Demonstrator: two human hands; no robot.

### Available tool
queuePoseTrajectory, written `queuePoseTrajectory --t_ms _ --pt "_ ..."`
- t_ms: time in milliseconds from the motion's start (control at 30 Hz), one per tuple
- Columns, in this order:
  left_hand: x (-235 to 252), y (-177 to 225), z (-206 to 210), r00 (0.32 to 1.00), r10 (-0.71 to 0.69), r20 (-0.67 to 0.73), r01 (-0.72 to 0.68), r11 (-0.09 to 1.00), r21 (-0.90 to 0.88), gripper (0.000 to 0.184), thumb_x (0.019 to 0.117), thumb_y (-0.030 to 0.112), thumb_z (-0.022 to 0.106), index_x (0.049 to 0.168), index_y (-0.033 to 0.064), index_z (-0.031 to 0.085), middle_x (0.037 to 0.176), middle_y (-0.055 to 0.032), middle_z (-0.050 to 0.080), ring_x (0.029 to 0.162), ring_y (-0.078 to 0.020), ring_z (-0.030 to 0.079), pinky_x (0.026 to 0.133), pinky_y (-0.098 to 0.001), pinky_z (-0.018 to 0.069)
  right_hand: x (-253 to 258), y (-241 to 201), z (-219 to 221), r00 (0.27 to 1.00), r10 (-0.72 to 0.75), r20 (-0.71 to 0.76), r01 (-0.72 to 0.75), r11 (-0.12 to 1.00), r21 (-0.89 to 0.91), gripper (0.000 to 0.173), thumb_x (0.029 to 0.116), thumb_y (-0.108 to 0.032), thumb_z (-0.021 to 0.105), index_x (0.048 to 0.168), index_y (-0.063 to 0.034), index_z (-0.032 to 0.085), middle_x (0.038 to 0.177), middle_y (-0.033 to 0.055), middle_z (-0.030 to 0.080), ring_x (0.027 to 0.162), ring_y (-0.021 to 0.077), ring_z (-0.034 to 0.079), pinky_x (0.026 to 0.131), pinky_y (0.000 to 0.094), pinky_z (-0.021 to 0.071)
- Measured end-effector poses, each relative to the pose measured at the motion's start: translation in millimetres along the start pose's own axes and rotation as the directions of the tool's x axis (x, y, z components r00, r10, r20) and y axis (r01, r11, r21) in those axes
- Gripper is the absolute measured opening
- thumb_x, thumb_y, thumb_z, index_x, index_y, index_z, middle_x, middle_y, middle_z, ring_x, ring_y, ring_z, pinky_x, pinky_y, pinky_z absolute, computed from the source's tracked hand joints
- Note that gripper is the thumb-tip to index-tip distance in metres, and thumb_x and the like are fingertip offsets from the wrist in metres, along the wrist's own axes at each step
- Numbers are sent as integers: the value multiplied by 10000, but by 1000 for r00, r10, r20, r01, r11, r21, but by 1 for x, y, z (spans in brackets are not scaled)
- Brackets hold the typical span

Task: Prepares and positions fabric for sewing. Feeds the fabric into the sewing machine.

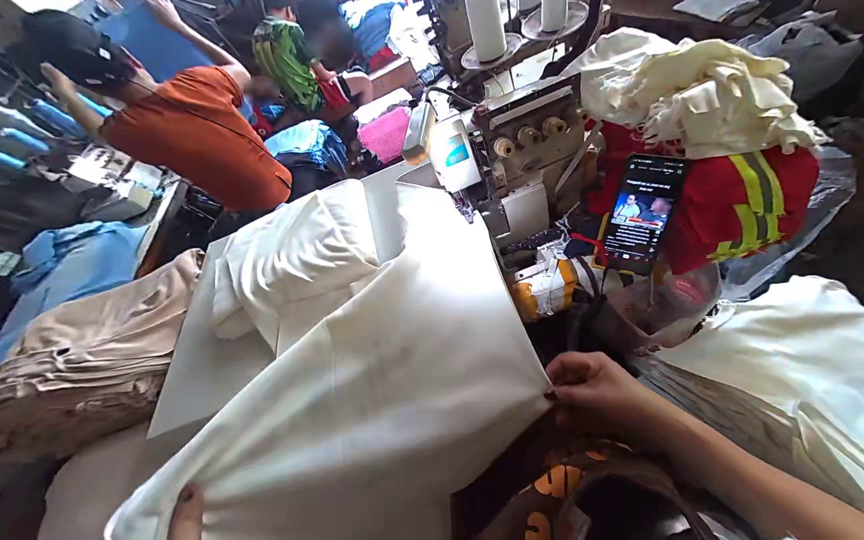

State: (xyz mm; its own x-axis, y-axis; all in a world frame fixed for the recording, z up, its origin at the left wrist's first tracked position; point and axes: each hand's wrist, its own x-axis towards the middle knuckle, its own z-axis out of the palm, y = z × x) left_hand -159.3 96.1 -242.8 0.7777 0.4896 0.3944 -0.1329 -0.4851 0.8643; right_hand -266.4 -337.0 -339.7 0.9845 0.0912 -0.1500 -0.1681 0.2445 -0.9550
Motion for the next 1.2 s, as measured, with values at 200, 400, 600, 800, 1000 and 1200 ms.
queuePoseTrajectory --t_ms 200,400,600,800,1000,1200 --pt "57 23 68 985 170 -13 -170 984 -46 608 901 46 734 1364 -183 414 1263 -233 609 1172 -169 626 1033 -292 516 56 -20 -4 992 -68 -104 66 998 -20 212 931 -6 672 1139 23 642 858 58 730 661 135 704 613 302 621" --pt "21 56 159 835 269 480 -470 802 368 901 850 304 828 1475 -171 386 1490 -434 391 1397 -602 374 1161 -671 290 108 -47 -8 980 -65 -188 53 996 -66 304 942 -9 657 1230 35 571 823 64 711 643 130 691 624 295 610" --pt "-122 48 284 361 738 571 -922 374 99 585 939 348 678 1451 86 572 1515 -162 535 1458 -431 402 1134 -728 224 152 -70 -14 936 -194 -293 163 978 -129 296 913 74 647 1177 9 532 775 90 692 613 145 667 605 308 583" --pt "-93 64 319 408 817 407 -906 419 67 326 969 -36 570 1226 86 729 1282 -104 707 1271 -312 620 1099 -498 443 169 -71 -23 905 -279 -321 233 957 -175 245 974 13 629 1175 -39 499 767 105 684 565 159 671 523 283 580" --pt "-77 77 314 414 775 477 -868 494 -48 297 952 -63 562 1135 47 768 1209 -122 741 1179 -306 684 993 -439 538 177 -12 -26 883 -293 -368 124 900 -417 262 1001 -59 554 1260 -24 565 843 83 676 716 170 684 702 386 601" --pt "-59 79 316 436 770 466 -826 548 -131 272 956 -72 551 1023 47 786 1139 -112 762 1131 -266 710 966 -403 555 174 -8 -27 871 -359 -336 210 890 -405 236 994 -24 560 1228 -12 581 877 71 703 759 130 712 734 328 619"
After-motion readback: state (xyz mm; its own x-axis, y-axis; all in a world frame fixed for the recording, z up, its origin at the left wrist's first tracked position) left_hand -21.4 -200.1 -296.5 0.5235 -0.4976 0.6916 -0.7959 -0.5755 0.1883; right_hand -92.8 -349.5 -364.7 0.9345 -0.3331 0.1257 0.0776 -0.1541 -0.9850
